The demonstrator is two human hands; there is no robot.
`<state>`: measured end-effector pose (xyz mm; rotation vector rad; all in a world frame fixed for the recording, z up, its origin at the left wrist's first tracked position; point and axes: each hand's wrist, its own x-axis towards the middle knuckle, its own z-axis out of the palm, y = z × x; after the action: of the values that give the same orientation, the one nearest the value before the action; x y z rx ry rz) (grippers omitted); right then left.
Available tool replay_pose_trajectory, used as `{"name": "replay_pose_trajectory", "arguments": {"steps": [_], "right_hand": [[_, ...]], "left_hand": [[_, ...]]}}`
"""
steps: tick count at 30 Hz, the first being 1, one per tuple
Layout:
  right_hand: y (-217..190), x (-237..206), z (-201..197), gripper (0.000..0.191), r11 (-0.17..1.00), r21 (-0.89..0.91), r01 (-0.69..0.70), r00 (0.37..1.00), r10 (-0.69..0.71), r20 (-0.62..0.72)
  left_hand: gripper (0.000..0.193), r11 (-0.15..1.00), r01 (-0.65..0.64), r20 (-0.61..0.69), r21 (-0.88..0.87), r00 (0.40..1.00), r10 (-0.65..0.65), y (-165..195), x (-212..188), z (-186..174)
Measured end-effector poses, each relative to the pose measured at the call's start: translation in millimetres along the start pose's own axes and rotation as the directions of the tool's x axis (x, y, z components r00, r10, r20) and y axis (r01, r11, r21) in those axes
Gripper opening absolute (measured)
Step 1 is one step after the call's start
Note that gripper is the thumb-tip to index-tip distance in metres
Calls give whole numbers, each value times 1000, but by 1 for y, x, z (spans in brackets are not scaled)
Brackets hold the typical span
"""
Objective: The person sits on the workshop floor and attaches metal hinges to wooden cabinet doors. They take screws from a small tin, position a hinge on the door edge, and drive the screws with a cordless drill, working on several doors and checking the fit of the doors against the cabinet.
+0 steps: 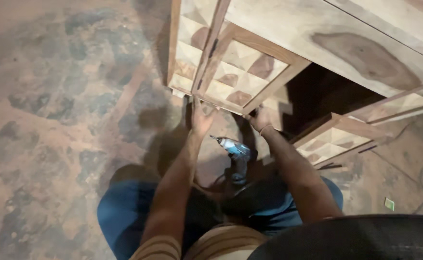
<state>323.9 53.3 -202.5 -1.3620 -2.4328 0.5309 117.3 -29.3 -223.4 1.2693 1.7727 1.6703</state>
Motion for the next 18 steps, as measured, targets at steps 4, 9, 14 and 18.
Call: {"name": "replay_pose_trajectory", "arguments": {"steps": [4, 9, 14, 18], "right_hand": [[1, 0, 6, 70, 984, 168, -66, 994, 79, -76], [1, 0, 6, 73, 949, 315, -16, 996, 42, -74], [2, 2, 9, 47, 983, 168, 78, 993, -61, -105], [8, -1, 19, 38, 976, 210, -48, 999, 51, -7]], "left_hand": [[115, 995, 96, 67, -34, 993, -93, 0, -1, -2], [117, 996, 86, 87, -2, 993, -85, 3, -1, -6], [115, 999, 46, 65, -13, 997, -45, 1, -3, -8], [118, 987, 122, 62, -102, 991, -116, -3, -6, -8]]}}
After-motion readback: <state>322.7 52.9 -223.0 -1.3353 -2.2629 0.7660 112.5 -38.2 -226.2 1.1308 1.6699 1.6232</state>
